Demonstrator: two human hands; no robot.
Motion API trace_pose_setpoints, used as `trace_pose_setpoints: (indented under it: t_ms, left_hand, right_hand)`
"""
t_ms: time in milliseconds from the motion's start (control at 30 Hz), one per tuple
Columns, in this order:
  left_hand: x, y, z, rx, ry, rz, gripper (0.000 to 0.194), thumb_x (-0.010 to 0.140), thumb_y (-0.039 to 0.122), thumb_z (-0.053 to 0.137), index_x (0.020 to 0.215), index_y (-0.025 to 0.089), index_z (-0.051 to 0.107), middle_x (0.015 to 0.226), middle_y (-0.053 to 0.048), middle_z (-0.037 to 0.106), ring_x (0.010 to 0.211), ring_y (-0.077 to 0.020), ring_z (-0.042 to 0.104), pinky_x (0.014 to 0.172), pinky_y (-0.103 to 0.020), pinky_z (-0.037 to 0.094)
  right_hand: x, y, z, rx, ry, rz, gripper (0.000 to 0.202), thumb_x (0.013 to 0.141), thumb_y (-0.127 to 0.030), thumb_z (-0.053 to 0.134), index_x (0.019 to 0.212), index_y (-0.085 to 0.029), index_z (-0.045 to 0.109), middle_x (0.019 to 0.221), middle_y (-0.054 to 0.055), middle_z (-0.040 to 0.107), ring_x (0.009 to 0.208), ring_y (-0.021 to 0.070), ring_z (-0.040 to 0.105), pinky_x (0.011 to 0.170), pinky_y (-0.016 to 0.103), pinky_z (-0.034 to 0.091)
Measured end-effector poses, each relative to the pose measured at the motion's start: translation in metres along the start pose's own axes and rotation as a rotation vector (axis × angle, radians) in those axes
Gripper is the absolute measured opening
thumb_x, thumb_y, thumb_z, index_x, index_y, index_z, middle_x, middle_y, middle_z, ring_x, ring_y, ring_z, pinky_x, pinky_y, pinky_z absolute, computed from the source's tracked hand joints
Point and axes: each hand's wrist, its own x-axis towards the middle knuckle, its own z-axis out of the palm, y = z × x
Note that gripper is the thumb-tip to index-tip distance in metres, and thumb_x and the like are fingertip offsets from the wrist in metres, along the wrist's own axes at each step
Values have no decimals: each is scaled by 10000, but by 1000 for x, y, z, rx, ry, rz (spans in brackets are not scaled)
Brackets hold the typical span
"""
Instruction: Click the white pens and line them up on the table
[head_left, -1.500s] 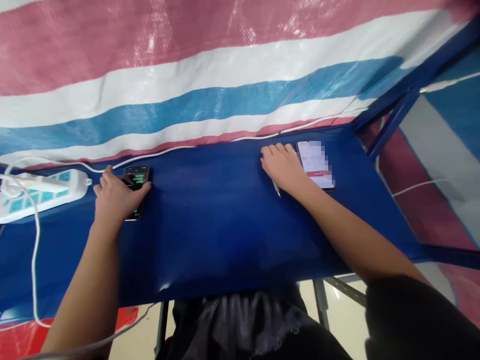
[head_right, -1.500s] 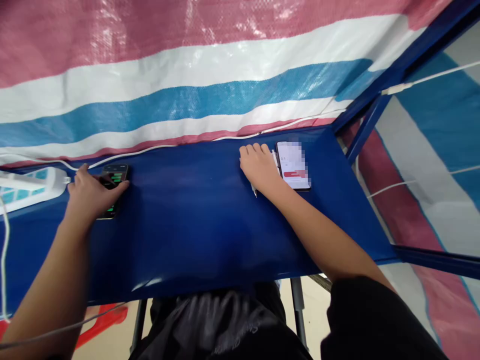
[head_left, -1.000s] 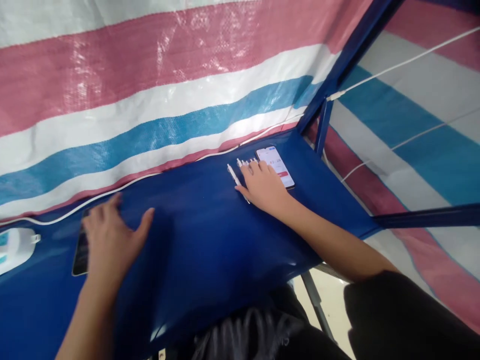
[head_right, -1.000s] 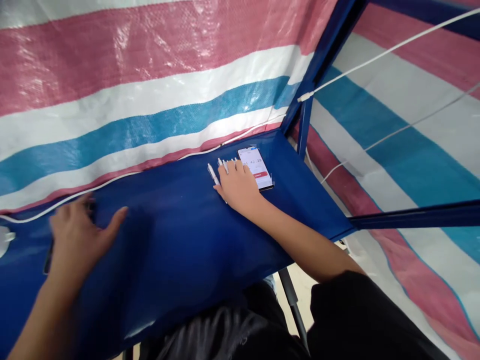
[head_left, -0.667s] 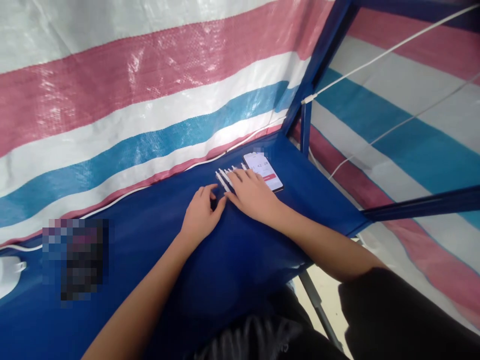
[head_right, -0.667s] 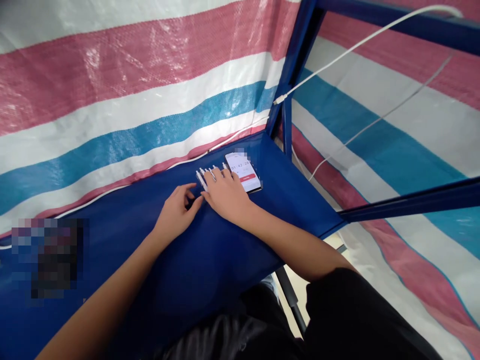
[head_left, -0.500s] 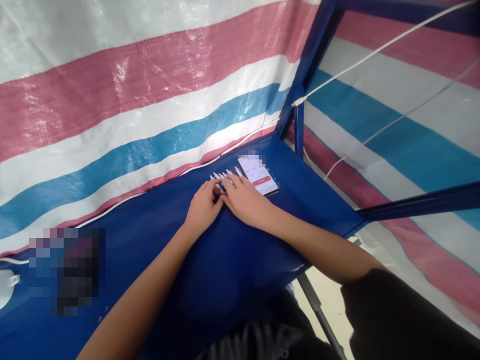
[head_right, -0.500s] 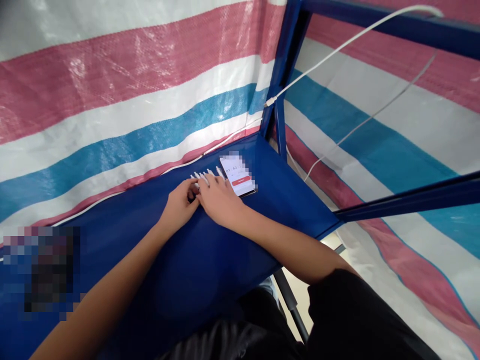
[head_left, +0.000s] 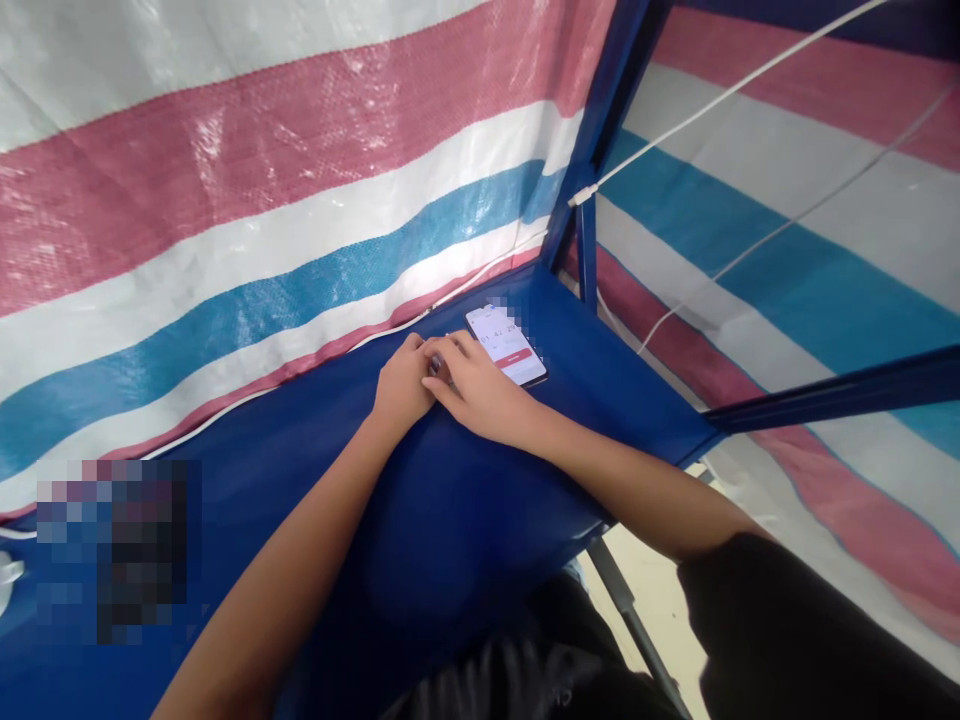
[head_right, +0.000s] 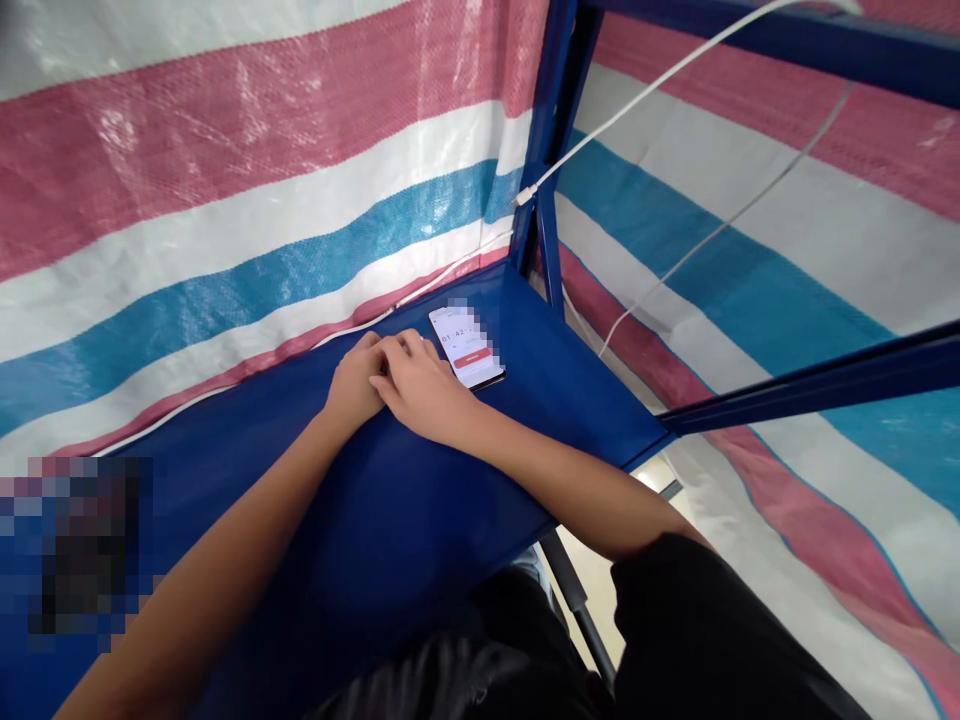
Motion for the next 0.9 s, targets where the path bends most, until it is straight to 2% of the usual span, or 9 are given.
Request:
trace_pose_setpoints:
  t_ms: [67, 167, 267, 367, 500, 733, 800, 900]
  left_hand:
    - [4, 2, -1, 41, -27, -14, 171, 981, 170, 588, 1073, 215, 725, 1029, -73, 661, 824, -224, 647, 677, -321, 416]
    - [9, 6, -4, 51, -47, -21, 195, 987, 178, 579, 1143, 224, 686, 1069, -77, 707, 916, -258, 693, 710, -331, 436]
    - [11, 9, -5, 67, -61, -48, 190, 1009, 233, 581, 1174, 239, 674, 1110, -85, 720, 945, -277, 716, 727, -337, 461]
    - [9, 8, -5, 84, -42, -60, 192, 1017, 310, 602, 1175, 237, 682, 1098, -99, 707, 926, -289, 720, 732, -347, 476]
    - [-1, -1, -7, 79, 3, -57, 197, 990, 407, 654, 1052, 225, 693, 999, -85, 679, 837, -264, 687, 690, -340, 462]
    - [-31, -26, -23, 43, 52, -124, 154, 946, 380, 690, 1007, 239, 703, 918, -33, 651, 747, -205, 621, 663, -318, 420]
    - [-38, -32, -26, 32, 63, -156, 167, 964, 383, 680, 1039, 238, 712, 924, -33, 660, 751, -205, 626, 664, -315, 415]
    - [-45, -34, -27, 27, 93, -179, 244, 1022, 435, 644, 1136, 233, 719, 971, -51, 696, 779, -216, 654, 668, -312, 416]
  right_hand:
    - [3, 7, 0, 50, 56, -3, 200, 1083, -213, 561, 1279, -201, 597, 1323, 141, 553, 1253, 291, 592, 1127, 512, 514]
    - [7, 15, 3, 71, 88, -1, 123, 1086, -202, 505, 1171, -195, 593, 1237, 130, 541, 1135, 274, 595, 1093, 493, 510]
    - [9, 17, 4, 89, 110, -4, 127, 1077, -188, 462, 1132, -201, 576, 1194, 127, 549, 1115, 277, 593, 1074, 481, 507]
    - [11, 14, 2, 140, 128, 7, 157, 1075, -184, 419, 1131, -215, 563, 1183, 116, 581, 1134, 260, 611, 1098, 453, 496]
    - [11, 11, 1, 189, 119, 62, 165, 1054, -183, 425, 1136, -218, 564, 1220, 119, 618, 1122, 243, 641, 1096, 439, 503]
    - [10, 11, 4, 249, 22, 50, 172, 1015, -161, 496, 1165, -193, 574, 1155, 91, 650, 1059, 215, 673, 1023, 390, 544]
    - [7, 9, 3, 144, -42, 47, 215, 1008, -154, 536, 1218, -175, 575, 1223, 116, 647, 1064, 221, 679, 983, 378, 553]
    - [0, 3, 0, -146, -205, 71, 297, 1021, -165, 574, 1318, -159, 566, 1351, 169, 642, 1104, 276, 705, 888, 390, 560]
